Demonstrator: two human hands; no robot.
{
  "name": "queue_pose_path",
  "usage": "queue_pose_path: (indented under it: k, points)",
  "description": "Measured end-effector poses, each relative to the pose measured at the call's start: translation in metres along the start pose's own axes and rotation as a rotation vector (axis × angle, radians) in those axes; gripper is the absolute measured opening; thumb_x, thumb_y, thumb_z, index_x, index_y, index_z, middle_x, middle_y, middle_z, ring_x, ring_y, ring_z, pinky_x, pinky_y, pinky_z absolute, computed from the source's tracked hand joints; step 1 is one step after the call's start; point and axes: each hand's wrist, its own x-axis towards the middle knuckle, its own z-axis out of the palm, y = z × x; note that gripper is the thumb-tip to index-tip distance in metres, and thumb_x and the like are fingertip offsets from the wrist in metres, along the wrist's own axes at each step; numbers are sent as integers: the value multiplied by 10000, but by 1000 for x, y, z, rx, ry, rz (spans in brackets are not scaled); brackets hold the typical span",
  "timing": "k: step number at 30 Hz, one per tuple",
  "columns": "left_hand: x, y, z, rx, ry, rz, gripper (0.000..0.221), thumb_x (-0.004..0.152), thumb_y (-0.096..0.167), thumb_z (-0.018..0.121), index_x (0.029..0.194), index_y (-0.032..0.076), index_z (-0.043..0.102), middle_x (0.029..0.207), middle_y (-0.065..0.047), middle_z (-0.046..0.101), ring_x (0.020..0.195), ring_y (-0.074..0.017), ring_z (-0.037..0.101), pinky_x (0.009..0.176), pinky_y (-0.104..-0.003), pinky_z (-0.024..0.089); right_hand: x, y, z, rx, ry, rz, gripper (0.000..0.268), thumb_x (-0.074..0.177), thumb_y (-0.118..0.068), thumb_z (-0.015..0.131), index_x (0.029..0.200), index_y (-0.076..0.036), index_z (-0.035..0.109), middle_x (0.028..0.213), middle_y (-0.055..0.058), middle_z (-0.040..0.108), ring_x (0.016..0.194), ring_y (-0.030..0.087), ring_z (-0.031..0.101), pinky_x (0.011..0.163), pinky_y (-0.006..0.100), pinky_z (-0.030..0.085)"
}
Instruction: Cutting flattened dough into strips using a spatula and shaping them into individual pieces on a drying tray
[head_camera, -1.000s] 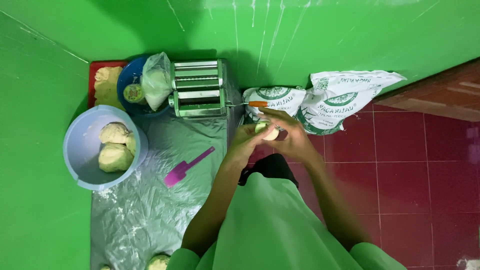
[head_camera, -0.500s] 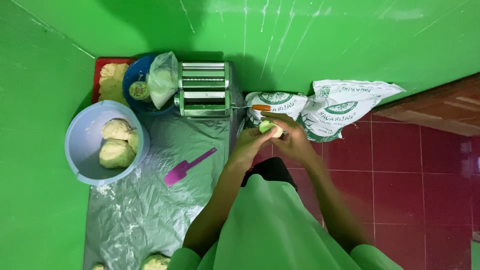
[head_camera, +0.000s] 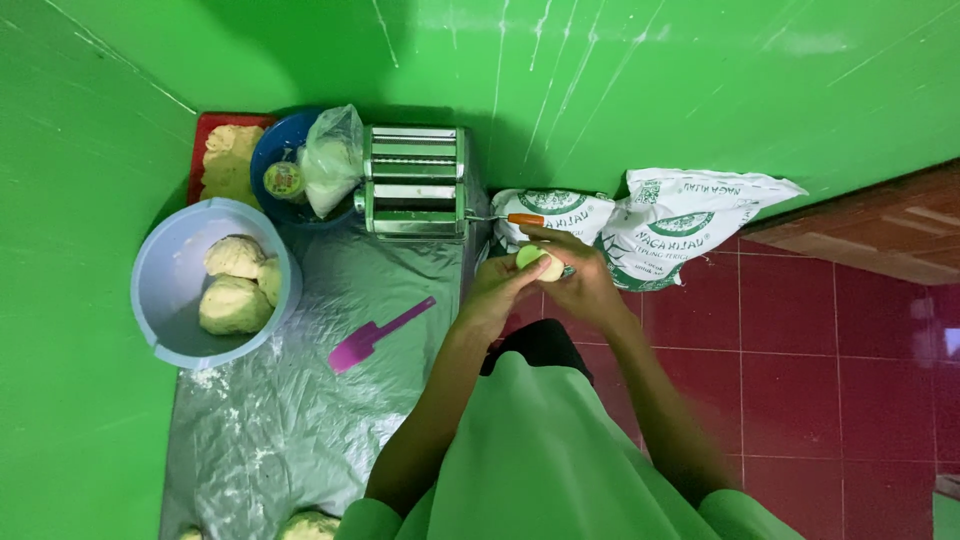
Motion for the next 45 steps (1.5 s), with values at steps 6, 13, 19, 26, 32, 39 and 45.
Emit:
queue_pose_path:
  k: [6,13,19,26,32,39,45]
  points:
    - [12,-17,-10,5,32,16,353,816,229,911,969,-54,767,820,-146,748,739,-173,724,724,-324,588,6,-15,2,39,-39,-99,462,723,68,860,1154,36,696,1254,243,696,1137,489,661,918,600,513]
    - [8,-14,-6,16,50,-17,315,807,233,905,943,-11,758,800,-97,729,724,-145,713,689,-309,588,-22,50,15,25,9,-53,184,790,85,805,936,28,709,1058,254,734,1001,477,691,866,579,523]
    - [-5,-6,-8,140,6,13,302,816,230,893,921,-17,754,809,-86,693,773,-119,643,721,-298,543,-7,7,8,25,8,-62,382,811,48,810,1178,13,709,1187,220,734,1101,453,680,944,549,512]
    - [-3,-1,-10,166,49,-3,330,826,287,896,892,-7,760,766,-70,695,705,-104,642,703,-280,529,-5,-4,8,21,-45,7,476,854,11,789,1309,2,648,1232,256,688,1131,490,654,946,606,509]
    - [1,-2,-18,119,42,-3,299,809,269,909,849,16,755,702,-58,682,643,-92,646,645,-239,513,-1,-3,7,26,-57,-43,522,840,78,755,1345,7,643,1324,265,658,1209,504,610,1008,630,467]
    - [1,-1,-20,82,72,-23,305,812,267,913,847,12,749,681,-66,693,615,-104,672,620,-228,513,2,9,1,16,-62,-128,594,746,122,808,1311,-6,678,1343,265,656,1225,506,609,1006,651,460]
    - [9,-4,-24,11,7,26,227,845,199,889,869,8,769,687,-105,713,603,-133,695,620,-248,541,-3,28,1,87,-17,-178,604,780,85,818,1342,-70,657,1358,229,661,1244,450,619,1001,613,463]
